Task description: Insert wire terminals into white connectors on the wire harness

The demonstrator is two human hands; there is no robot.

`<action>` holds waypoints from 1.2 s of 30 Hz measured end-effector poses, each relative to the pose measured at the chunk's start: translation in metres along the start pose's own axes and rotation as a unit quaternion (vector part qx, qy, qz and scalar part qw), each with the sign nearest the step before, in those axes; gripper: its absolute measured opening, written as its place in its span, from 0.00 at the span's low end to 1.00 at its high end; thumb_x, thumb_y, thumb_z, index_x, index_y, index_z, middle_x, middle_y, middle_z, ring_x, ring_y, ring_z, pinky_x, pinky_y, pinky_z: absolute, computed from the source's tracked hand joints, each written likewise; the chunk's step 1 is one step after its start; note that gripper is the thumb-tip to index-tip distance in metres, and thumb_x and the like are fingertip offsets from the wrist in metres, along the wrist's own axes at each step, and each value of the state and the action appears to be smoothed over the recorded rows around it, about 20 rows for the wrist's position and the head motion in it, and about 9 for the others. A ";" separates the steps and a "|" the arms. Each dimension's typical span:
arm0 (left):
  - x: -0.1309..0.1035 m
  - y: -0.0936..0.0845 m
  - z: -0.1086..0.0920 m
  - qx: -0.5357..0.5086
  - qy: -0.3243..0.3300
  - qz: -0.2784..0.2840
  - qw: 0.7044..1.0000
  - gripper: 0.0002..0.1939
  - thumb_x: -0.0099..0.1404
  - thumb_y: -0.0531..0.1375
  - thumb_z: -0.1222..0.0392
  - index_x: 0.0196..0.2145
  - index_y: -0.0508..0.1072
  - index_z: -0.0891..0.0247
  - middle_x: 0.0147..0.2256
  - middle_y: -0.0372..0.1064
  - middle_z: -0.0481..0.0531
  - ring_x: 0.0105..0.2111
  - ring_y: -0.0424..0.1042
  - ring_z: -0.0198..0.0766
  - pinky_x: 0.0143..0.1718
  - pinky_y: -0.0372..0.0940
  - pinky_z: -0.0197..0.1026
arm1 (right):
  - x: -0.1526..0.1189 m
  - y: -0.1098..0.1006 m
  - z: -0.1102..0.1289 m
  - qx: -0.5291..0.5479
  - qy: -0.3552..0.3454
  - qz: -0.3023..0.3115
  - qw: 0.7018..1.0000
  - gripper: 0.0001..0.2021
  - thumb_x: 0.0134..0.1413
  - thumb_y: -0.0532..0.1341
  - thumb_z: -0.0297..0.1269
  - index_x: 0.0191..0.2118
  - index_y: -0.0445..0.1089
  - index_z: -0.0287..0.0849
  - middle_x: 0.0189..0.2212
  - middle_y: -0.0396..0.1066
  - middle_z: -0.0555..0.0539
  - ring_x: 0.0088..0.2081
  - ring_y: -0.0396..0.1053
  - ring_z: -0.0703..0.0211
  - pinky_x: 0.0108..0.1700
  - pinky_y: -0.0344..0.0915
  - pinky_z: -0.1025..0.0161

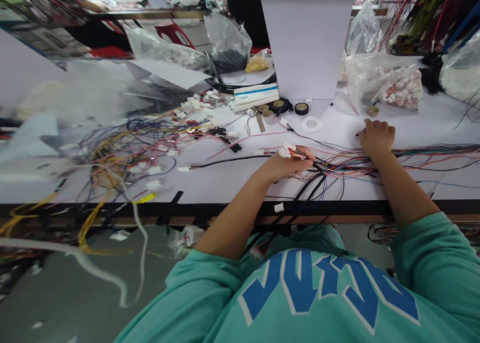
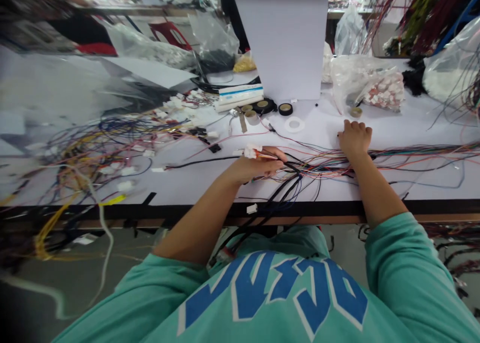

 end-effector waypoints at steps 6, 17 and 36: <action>-0.031 -0.017 0.010 -0.032 0.031 0.024 0.999 0.22 0.48 0.63 0.53 0.41 0.73 0.65 0.35 0.73 0.55 0.27 0.70 0.33 0.29 0.65 0.36 | -0.029 -0.009 0.053 0.318 -0.145 0.198 0.916 0.15 0.50 0.54 0.42 0.37 0.72 0.39 0.29 0.71 0.46 0.29 0.64 0.61 0.33 0.59 0.63; -0.039 -0.030 0.029 0.309 0.040 -0.048 0.949 0.16 0.53 0.59 0.52 0.37 0.73 0.63 0.39 0.71 0.55 0.40 0.68 0.41 0.46 0.60 0.41 | -0.067 -0.009 0.103 0.317 -0.343 0.269 0.842 0.05 0.48 0.56 0.33 0.26 0.67 0.39 0.23 0.65 0.50 0.28 0.61 0.64 0.33 0.56 0.66; -0.019 -0.048 0.016 0.069 0.025 0.037 0.997 0.11 0.50 0.57 0.55 0.21 0.66 0.67 0.19 0.58 0.44 0.21 0.56 0.27 0.26 0.55 0.32 | -0.070 -0.015 0.098 0.250 -0.396 0.122 0.875 0.16 0.52 0.55 0.47 0.41 0.66 0.40 0.38 0.69 0.41 0.38 0.63 0.54 0.40 0.58 0.58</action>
Point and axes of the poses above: each hand's wrist, its own x-axis towards the middle knuckle, its own y-axis out of the palm, z = x × y, the point moved 5 cm from there along x, towards the middle knuckle
